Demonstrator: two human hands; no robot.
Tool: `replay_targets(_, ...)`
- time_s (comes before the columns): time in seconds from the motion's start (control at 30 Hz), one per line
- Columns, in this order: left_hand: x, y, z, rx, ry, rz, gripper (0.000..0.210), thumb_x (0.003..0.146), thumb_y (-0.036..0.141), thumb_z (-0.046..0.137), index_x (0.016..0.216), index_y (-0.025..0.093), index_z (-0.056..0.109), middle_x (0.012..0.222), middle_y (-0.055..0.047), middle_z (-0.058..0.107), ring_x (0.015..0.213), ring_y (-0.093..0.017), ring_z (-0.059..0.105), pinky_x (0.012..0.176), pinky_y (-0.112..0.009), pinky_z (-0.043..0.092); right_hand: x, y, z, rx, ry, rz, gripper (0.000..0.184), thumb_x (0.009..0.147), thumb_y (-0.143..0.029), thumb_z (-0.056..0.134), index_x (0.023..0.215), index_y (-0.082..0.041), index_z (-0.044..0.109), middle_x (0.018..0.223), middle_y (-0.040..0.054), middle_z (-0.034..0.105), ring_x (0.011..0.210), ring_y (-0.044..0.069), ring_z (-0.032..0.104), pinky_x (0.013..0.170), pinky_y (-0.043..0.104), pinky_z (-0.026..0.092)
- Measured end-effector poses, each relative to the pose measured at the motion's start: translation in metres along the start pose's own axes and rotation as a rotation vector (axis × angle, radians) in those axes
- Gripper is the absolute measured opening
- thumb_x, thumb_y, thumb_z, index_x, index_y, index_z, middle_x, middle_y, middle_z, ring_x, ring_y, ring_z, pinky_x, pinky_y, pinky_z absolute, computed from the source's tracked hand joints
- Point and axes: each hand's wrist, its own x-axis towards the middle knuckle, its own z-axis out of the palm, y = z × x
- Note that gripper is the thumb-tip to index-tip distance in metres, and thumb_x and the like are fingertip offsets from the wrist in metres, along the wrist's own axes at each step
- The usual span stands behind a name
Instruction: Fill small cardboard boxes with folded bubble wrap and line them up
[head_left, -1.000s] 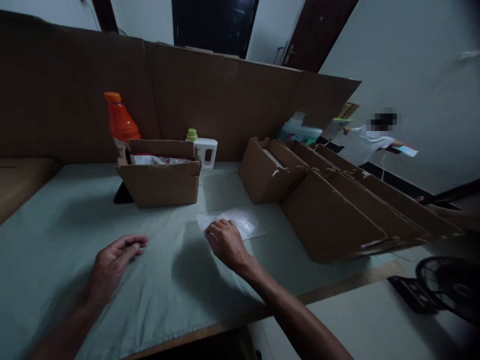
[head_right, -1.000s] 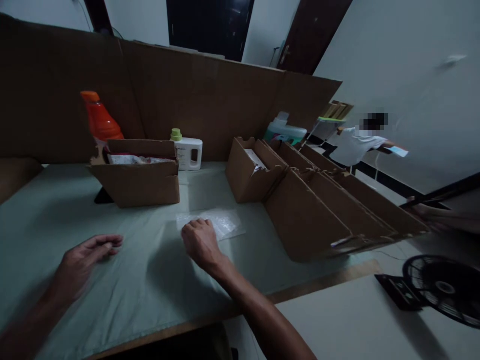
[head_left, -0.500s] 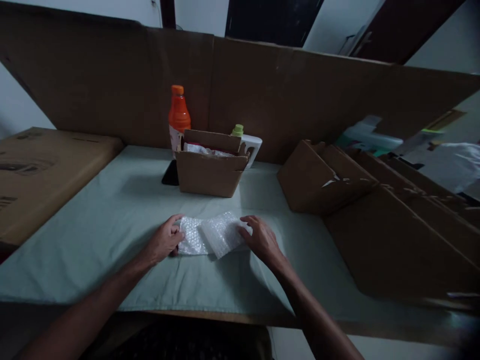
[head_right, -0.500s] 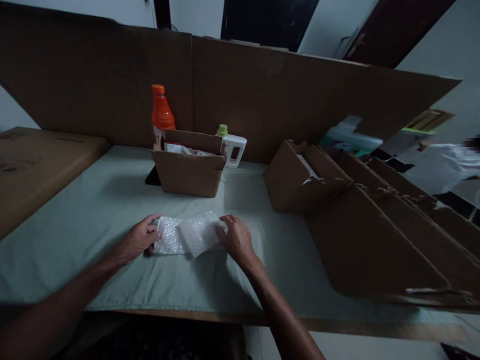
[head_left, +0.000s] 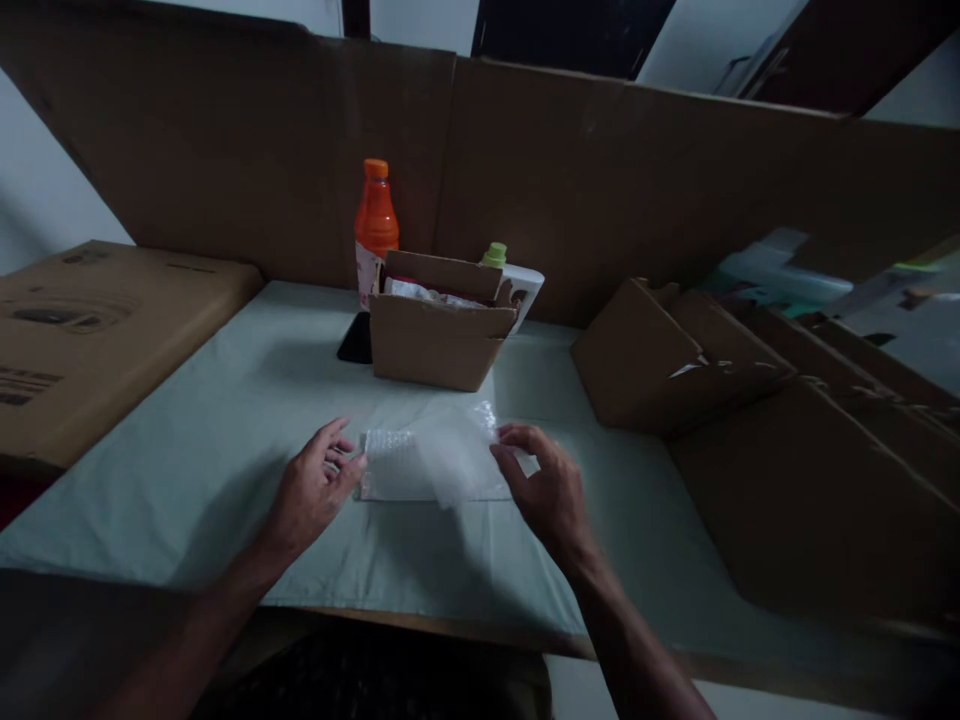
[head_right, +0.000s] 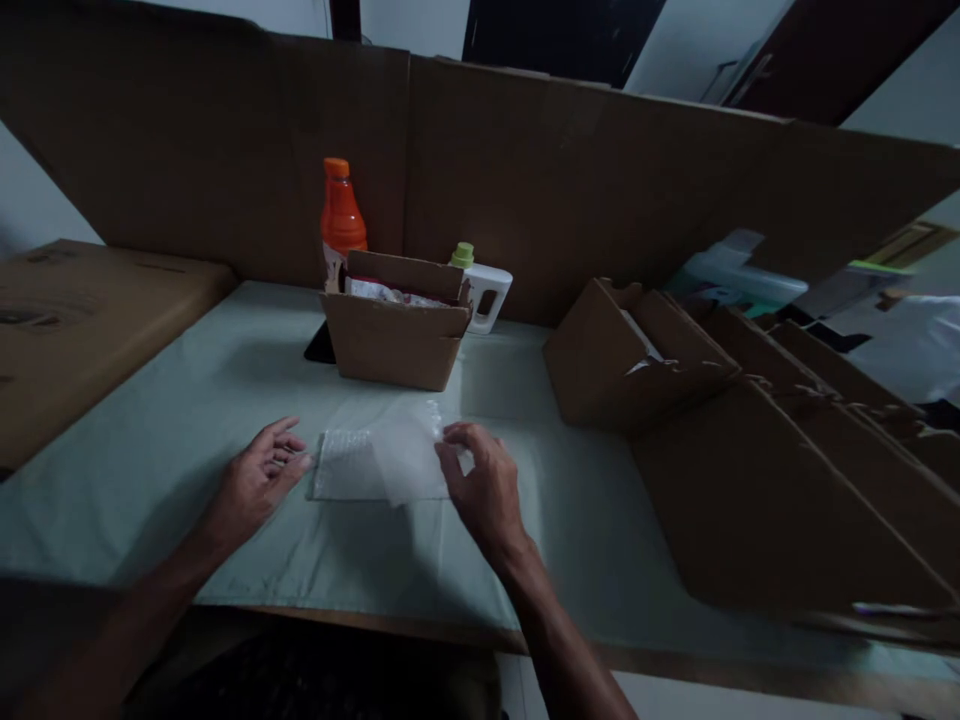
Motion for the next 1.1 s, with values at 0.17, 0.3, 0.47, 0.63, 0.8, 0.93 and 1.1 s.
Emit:
replay_targets(0.17,-0.019,0.006,-0.008,-0.577,-0.222,-0.472,0.084,0.080,0.071,0.050,0.141,0.014,0.040,0.111,-0.015,0.066,0.092,-0.028,0.068,0.070,-0.039,0.057,-0.026,-0.078,0.010,0.345,-0.250,-0.393,0.022,0.093,-0.030,0.063,0.113,-0.023,0.061,0.118,0.0070,0.071,0.110,0.019,0.065,0.094,0.033,0.048)
replay_targets(0.3,-0.026,0.000,-0.023,-0.705,-0.222,-0.607,0.087,0.081,0.072,0.049,0.144,0.013,0.035,0.113,-0.018,0.068,0.097,-0.030,0.070,0.078,-0.042,0.055,-0.041,-0.089,0.016,0.449,-0.555,-0.450,0.050,0.089,-0.050,0.067,0.132,-0.027,0.054,0.142,0.0077,0.058,0.126,0.021,0.057,0.106,0.038,0.044)
replay_targets(0.47,-0.033,-0.005,-0.031,-0.461,-0.271,-0.477,0.079,0.073,0.053,0.071,0.139,0.019,0.044,0.124,-0.017,0.066,0.113,-0.028,0.063,0.082,-0.035,0.052,-0.029,-0.024,0.013,0.293,-0.289,-0.075,0.017,0.095,-0.030,0.059,0.108,-0.024,0.067,0.121,0.0087,0.069,0.111,0.023,0.066,0.093,0.040,0.054)
replay_targets(0.63,-0.034,-0.014,-0.016,-0.267,-0.248,-0.326,0.072,0.073,0.049,0.066,0.135,0.019,0.046,0.111,-0.011,0.065,0.085,-0.021,0.064,0.068,-0.032,0.052,-0.005,0.003,0.029,-0.044,-0.378,-0.041,0.024,0.089,-0.031,0.063,0.111,-0.022,0.069,0.119,0.0103,0.070,0.109,0.027,0.065,0.094,0.042,0.050)
replay_targets(0.8,-0.047,-0.025,-0.014,-0.064,-0.242,-0.205,0.064,0.075,0.036,0.060,0.135,0.019,0.051,0.095,-0.004,0.062,0.073,-0.015,0.057,0.069,-0.029,0.050,0.001,-0.003,0.056,-0.233,-0.431,-0.039,0.009,0.082,-0.023,0.069,0.090,-0.020,0.072,0.119,0.0100,0.070,0.105,0.029,0.063,0.088,0.041,0.046)
replay_targets(0.93,-0.048,-0.022,-0.021,-0.039,-0.240,-0.157,0.055,0.079,0.032,0.054,0.132,0.018,0.056,0.086,-0.002,0.062,0.069,-0.014,0.056,0.064,-0.026,0.048,-0.005,0.001,0.058,-0.193,-0.412,-0.039,0.012,0.086,-0.017,0.059,0.085,-0.021,0.070,0.124,0.0083,0.068,0.107,0.024,0.063,0.087,0.036,0.044)
replay_targets(1.1,-0.020,-0.015,-0.029,0.125,-0.238,-0.082,0.050,0.079,0.030,0.050,0.126,0.017,0.062,0.081,-0.001,0.062,0.061,-0.012,0.053,0.057,-0.023,0.042,-0.003,0.003,0.058,-0.210,-0.418,0.030,0.029,0.085,-0.021,0.062,0.113,-0.020,0.067,0.107,0.0080,0.073,0.097,0.023,0.064,0.083,0.034,0.042)
